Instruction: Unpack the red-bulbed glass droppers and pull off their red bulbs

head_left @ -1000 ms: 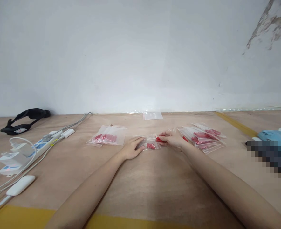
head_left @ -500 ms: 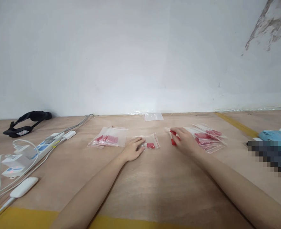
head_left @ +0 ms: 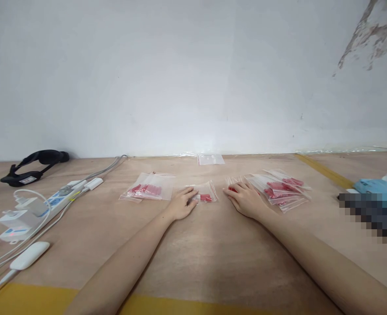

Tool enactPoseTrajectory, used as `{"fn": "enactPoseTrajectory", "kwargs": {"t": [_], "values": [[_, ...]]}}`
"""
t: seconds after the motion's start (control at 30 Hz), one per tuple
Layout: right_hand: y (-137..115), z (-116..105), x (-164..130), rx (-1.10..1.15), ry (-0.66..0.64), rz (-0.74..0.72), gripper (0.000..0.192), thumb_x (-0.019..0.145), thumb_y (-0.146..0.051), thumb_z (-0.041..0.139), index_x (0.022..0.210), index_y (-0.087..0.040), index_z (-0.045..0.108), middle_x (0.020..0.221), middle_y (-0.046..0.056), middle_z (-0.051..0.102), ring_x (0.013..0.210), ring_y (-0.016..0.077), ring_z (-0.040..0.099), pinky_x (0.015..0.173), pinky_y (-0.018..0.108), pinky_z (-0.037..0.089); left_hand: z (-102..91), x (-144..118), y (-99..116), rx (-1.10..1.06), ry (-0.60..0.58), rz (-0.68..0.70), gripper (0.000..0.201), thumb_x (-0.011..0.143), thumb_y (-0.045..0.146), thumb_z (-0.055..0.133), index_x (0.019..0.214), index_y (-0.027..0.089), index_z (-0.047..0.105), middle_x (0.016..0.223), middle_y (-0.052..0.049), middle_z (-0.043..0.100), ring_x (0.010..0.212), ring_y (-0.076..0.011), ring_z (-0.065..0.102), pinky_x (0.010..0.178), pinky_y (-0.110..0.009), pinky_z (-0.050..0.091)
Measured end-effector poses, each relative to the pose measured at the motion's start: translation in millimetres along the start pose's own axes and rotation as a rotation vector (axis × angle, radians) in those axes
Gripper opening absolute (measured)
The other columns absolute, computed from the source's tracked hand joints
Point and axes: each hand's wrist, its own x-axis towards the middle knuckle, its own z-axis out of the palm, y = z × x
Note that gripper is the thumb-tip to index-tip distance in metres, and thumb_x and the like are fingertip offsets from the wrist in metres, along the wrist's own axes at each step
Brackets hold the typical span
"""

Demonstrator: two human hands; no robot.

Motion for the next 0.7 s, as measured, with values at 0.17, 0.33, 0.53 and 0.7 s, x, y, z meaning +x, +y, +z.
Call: {"fn": "enactPoseTrajectory", "kwargs": {"t": [0.17,0.33,0.53,0.7], "values": [[-2.1,-5.2,-2.4,0.043,0.024,0.05,0.029,0.083,-0.028,0.042,0.107,-0.021,0.057,0.103,0.01,0.058,0.095,0.0239,0.047,0.083,0.038,0.03,-2.4,0.0,2.7,-0.024,0.005,0.008,0.043,0.083,0.034,0.044,0.122,0.017,0.048,0.13,-0.009,0.044,0.122,-0.0232,0.037,0.103,-0.04,0.029],[-11.2,-9.9,2.3,0.221,0.134,0.153,0.025,0.083,-0.025,0.041,0.097,-0.019,0.061,0.094,0.009,0.061,0.091,0.0213,0.05,0.083,0.036,0.033,-4.7,0.0,4.5,-0.033,0.016,0.042,0.04,0.084,0.027,0.043,0.122,0.017,0.048,0.13,-0.007,0.044,0.124,-0.0221,0.034,0.105,-0.041,0.026],[-29.4,-7.4,24.5,0.559,0.028,0.197,0.024,0.077,-0.013,0.045,0.083,-0.019,0.067,0.084,0.007,0.063,0.08,0.0172,0.054,0.075,0.029,0.04,-4.1,-2.2,6.1,-0.081,-0.026,0.142,0.037,0.087,0.028,0.037,0.121,0.018,0.049,0.125,-0.006,0.05,0.118,-0.0191,0.042,0.102,-0.037,0.031],[-37.0,-3.0,37.1,0.761,-0.116,0.211,0.029,0.07,-0.006,0.044,0.078,-0.019,0.069,0.078,0.003,0.066,0.072,0.0145,0.057,0.068,0.025,0.042,-8.7,-8.5,6.6,-0.089,-0.055,0.211,0.039,0.084,0.026,0.043,0.122,0.02,0.047,0.124,-0.005,0.051,0.117,-0.0191,0.044,0.102,-0.038,0.031]]}}
